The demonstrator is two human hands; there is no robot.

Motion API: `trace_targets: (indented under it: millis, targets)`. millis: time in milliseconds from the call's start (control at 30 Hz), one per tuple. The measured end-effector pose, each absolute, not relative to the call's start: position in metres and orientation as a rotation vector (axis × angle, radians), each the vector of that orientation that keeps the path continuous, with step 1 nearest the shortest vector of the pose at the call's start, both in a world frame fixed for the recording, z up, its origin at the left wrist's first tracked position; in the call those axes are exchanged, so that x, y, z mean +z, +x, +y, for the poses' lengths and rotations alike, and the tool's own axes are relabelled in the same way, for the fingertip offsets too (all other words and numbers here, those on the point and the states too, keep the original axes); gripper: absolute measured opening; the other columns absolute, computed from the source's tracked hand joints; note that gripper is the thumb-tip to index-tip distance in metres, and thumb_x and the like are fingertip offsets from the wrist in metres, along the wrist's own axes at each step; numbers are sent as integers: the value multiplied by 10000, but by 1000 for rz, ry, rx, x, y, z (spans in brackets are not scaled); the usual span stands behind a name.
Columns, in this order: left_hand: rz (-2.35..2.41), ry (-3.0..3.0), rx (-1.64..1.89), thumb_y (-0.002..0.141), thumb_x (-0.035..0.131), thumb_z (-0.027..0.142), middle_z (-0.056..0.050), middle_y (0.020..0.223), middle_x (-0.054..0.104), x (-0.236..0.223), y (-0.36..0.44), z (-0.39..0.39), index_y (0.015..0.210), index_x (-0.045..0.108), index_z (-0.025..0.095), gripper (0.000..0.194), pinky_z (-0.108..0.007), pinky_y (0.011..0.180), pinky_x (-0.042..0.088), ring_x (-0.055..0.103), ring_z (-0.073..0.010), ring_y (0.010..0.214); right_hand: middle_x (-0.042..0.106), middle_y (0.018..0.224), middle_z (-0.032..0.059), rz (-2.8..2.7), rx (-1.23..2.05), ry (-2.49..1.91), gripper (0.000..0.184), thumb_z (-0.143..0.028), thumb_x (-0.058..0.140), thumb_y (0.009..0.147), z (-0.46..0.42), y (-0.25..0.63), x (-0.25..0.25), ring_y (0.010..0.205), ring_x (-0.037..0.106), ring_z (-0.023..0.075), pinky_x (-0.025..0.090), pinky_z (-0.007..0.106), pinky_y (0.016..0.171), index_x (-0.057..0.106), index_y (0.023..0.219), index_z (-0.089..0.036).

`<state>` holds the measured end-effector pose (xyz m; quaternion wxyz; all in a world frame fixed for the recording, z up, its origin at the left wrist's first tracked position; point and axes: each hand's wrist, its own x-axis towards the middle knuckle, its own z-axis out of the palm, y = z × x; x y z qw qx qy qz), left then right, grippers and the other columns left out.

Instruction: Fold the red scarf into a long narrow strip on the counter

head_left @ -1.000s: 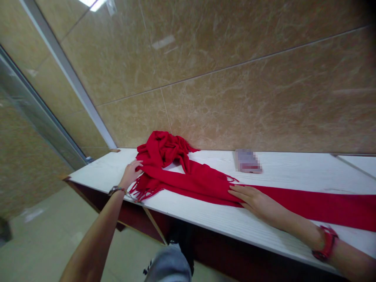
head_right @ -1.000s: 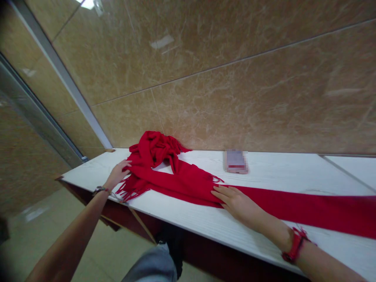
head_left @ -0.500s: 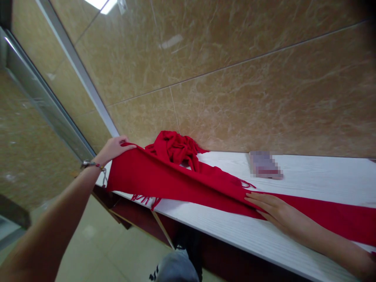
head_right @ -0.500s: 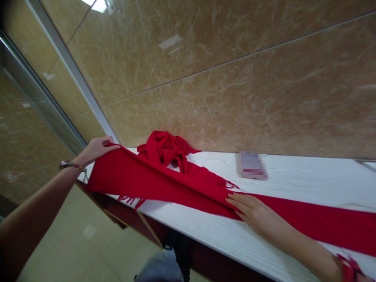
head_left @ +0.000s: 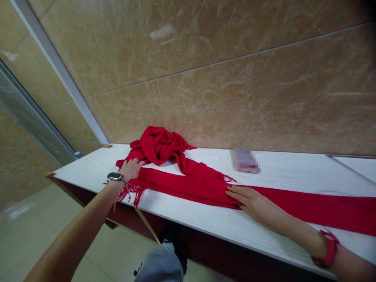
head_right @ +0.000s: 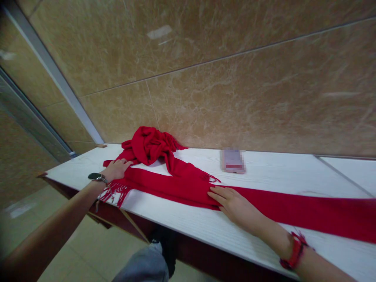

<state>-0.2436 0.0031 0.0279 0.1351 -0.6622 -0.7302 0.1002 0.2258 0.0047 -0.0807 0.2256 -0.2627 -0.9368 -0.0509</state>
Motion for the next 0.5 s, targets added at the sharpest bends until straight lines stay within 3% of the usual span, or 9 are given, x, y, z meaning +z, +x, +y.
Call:
trace_targets:
  millis: [67, 133, 200, 267, 400, 500]
  targets:
    - [-2073, -2042, 272, 593, 537, 42, -148, 1328, 410, 18, -210, 0, 1211, 468, 206, 643, -556, 958, 264, 358, -339, 1221, 549, 1244, 78, -2582, -122, -733, 463, -87, 426, 804, 2, 225, -74, 1133, 506, 194, 436, 365, 961, 509, 1242, -214]
    - [-1961, -2413, 217, 592, 563, 63, -131, 1411, 302, 11, -170, -3, 1296, 386, 221, 742, -472, 1008, 267, 292, -305, 1277, 547, 1244, 87, -2583, -101, -737, 457, -92, 436, 807, 0, 224, -70, 1132, 506, 200, 436, 374, 957, 510, 1241, -213]
    - [-1734, -2749, 62, 650, 560, 109, -90, 1440, 258, 4, -129, -7, 1340, 335, 233, 737, -376, 1038, 268, 236, -258, 1313, 545, 1245, 95, -2585, -100, -734, 444, -98, 440, 814, -1, 223, -67, 1128, 508, 208, 439, 385, 950, 515, 1238, -209]
    - [-1588, -2899, -75, 684, 552, 129, -61, 1462, 212, -4, -92, -11, 1368, 291, 261, 744, -354, 1051, 259, 184, -239, 1336, 546, 1243, 102, -2597, -129, -724, 427, -103, 439, 822, -3, 222, -64, 1122, 513, 216, 442, 388, 944, 523, 1231, -194]
    - [-1447, -2913, -216, 731, 492, 78, -56, 1481, 158, -19, -41, -20, 1391, 240, 266, 731, -357, 1075, 223, 125, -215, 1352, 564, 1218, 120, -2627, -220, -704, 400, -92, 437, 820, -6, 221, -56, 1107, 525, 226, 438, 380, 944, 553, 1198, -153]
    - [-1311, -2835, -181, 759, 412, 17, -41, 1476, 189, -28, -23, -26, 1368, 295, 271, 671, -400, 1094, 150, 110, -192, 1355, 582, 1191, 128, -2640, -265, -719, 401, -59, 415, 812, -8, 224, -49, 1074, 551, 221, 444, 369, 933, 569, 1174, -136]
